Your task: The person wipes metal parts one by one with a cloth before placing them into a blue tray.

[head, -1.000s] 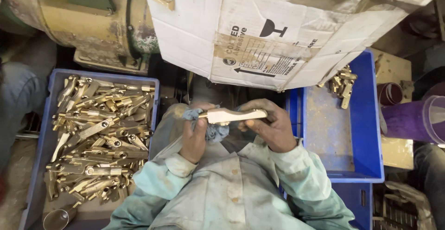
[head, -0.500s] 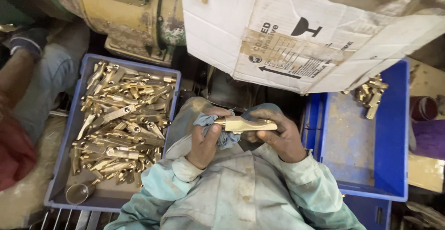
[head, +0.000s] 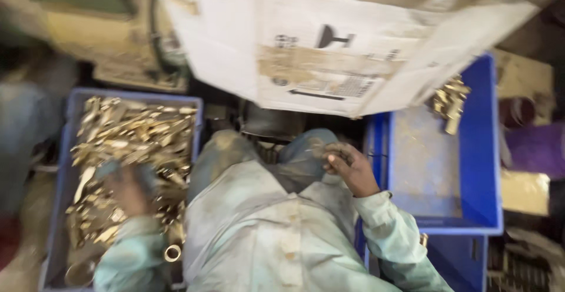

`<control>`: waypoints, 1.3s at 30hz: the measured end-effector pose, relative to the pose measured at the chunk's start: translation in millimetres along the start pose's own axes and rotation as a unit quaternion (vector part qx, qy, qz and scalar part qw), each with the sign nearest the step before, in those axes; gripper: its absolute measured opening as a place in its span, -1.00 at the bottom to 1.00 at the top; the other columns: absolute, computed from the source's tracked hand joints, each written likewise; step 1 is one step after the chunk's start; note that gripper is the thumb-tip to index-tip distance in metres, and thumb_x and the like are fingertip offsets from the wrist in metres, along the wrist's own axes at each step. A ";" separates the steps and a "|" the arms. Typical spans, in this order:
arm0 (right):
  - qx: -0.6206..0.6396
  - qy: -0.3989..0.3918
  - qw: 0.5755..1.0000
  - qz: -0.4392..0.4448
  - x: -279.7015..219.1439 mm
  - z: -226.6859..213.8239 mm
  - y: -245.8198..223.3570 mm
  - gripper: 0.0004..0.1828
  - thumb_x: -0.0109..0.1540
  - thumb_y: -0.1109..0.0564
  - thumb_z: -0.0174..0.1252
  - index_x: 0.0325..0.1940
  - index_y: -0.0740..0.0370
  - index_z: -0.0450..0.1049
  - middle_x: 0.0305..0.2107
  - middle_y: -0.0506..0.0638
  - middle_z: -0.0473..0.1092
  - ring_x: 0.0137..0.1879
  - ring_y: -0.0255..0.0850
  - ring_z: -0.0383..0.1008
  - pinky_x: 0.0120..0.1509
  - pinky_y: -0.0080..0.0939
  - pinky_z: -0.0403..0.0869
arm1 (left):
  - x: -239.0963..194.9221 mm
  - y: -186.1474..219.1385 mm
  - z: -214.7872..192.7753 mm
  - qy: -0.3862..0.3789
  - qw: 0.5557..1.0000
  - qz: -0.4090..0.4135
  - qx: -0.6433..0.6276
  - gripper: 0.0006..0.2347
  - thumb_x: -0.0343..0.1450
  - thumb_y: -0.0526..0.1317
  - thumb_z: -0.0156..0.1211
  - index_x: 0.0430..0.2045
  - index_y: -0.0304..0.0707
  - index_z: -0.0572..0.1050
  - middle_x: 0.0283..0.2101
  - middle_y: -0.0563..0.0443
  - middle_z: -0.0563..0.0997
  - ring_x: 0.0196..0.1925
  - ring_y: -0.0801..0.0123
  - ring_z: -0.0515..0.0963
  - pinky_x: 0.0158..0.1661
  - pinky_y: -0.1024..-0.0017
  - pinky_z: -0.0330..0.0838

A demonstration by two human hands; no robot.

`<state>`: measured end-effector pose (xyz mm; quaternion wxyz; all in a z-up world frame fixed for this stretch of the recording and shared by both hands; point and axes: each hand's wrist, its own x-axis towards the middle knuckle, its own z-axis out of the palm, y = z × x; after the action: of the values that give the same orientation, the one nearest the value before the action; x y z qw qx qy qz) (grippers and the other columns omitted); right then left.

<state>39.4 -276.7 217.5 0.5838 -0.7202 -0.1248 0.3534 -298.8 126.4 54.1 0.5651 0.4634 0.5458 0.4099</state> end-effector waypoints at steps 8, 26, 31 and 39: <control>0.022 0.219 0.974 -0.057 15.2 -99.7 26.8 -0.74 0.35 0.15 0.15 0.06 0.37 0.48 -0.27 0.08 0.55 -0.29 -0.25 0.54 -0.18 -0.27 0.55 | -3.2 -13.9 -31.9 0.156 0.985 0.066 -0.019 -0.66 0.67 -0.10 0.20 0.14 -0.45 0.34 0.00 -0.09 0.54 -0.06 0.35 0.55 -0.02 0.40 0.51; -0.287 0.443 0.847 0.059 238.8 -304.0 87.8 -0.59 0.27 0.03 0.31 0.10 0.32 0.51 -0.17 0.22 0.58 -0.17 -0.01 0.61 -0.05 -0.01 0.56 | -61.8 38.8 146.5 -0.335 0.770 0.315 0.443 -0.69 0.33 -0.19 0.28 -0.05 -0.21 0.56 0.04 -0.25 0.57 0.03 -0.10 0.57 0.04 0.12 0.44; -0.094 0.467 0.874 0.098 235.9 -296.6 91.4 -0.58 0.25 0.03 0.30 0.10 0.32 0.48 -0.14 0.17 0.57 -0.17 -0.05 0.62 -0.07 -0.01 0.58 | -54.1 26.2 146.4 -0.351 0.833 0.183 0.386 -0.72 0.42 -0.12 0.20 -0.05 -0.24 0.54 -0.04 -0.21 0.59 0.00 -0.04 0.59 0.05 0.20 0.45; 0.356 0.229 0.903 0.067 135.6 -285.6 101.8 -0.73 0.33 0.00 0.24 0.00 0.20 0.49 -0.34 0.03 0.48 -0.45 -0.24 0.38 -0.40 -0.18 0.40 | -52.7 25.3 117.5 -0.387 0.844 0.175 0.328 -0.65 0.39 -0.12 0.24 -0.05 -0.38 0.46 -0.13 -0.34 0.50 -0.10 -0.09 0.53 -0.05 0.18 0.37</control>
<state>300.2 -440.5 93.2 0.7892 -0.5317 0.1946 0.2379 -184.2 72.2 88.2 0.4644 0.8304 0.2953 0.0866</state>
